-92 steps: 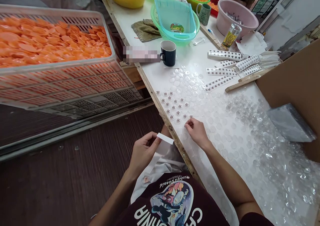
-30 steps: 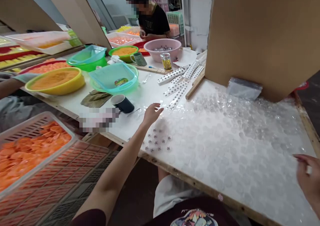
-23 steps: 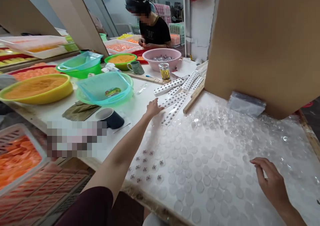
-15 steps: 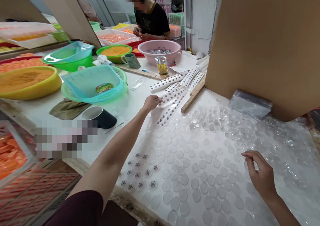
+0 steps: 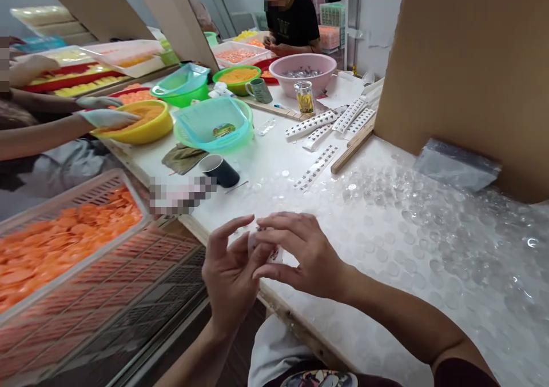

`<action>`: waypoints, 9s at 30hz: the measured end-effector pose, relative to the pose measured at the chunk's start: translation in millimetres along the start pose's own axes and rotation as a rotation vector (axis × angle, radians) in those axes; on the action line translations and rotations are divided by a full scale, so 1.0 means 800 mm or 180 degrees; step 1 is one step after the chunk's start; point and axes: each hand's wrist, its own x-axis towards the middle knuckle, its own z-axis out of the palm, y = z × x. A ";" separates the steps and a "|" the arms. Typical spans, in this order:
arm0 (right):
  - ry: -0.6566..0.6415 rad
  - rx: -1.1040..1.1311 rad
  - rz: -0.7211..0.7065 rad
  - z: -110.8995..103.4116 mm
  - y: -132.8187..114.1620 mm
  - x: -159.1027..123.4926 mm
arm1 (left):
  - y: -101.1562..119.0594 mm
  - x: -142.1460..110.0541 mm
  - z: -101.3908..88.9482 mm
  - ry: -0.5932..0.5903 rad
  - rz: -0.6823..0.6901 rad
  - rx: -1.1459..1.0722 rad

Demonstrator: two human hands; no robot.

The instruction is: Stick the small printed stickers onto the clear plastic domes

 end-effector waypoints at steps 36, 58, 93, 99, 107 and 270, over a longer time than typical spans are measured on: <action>-0.1008 0.0706 0.1806 0.072 -0.011 -0.076 | -0.065 -0.078 -0.082 0.0153 -0.0988 0.0488; -0.0414 0.0561 0.1871 0.094 -0.005 -0.072 | -0.093 -0.090 -0.078 -0.0047 -0.1018 0.0647; -0.1014 -0.0230 0.2649 0.125 0.132 -0.035 | -0.115 -0.089 -0.088 -0.0108 -0.1181 0.0609; -0.1425 -0.0401 0.2900 0.137 0.132 -0.029 | -0.116 -0.089 -0.093 -0.0034 -0.1186 0.0610; -0.1846 -0.1833 0.2094 0.147 0.127 -0.031 | -0.121 -0.087 -0.103 0.0102 -0.1409 0.0248; -0.1594 0.1208 0.1792 0.189 0.040 0.008 | -0.154 -0.078 -0.128 0.1234 -0.1135 0.0486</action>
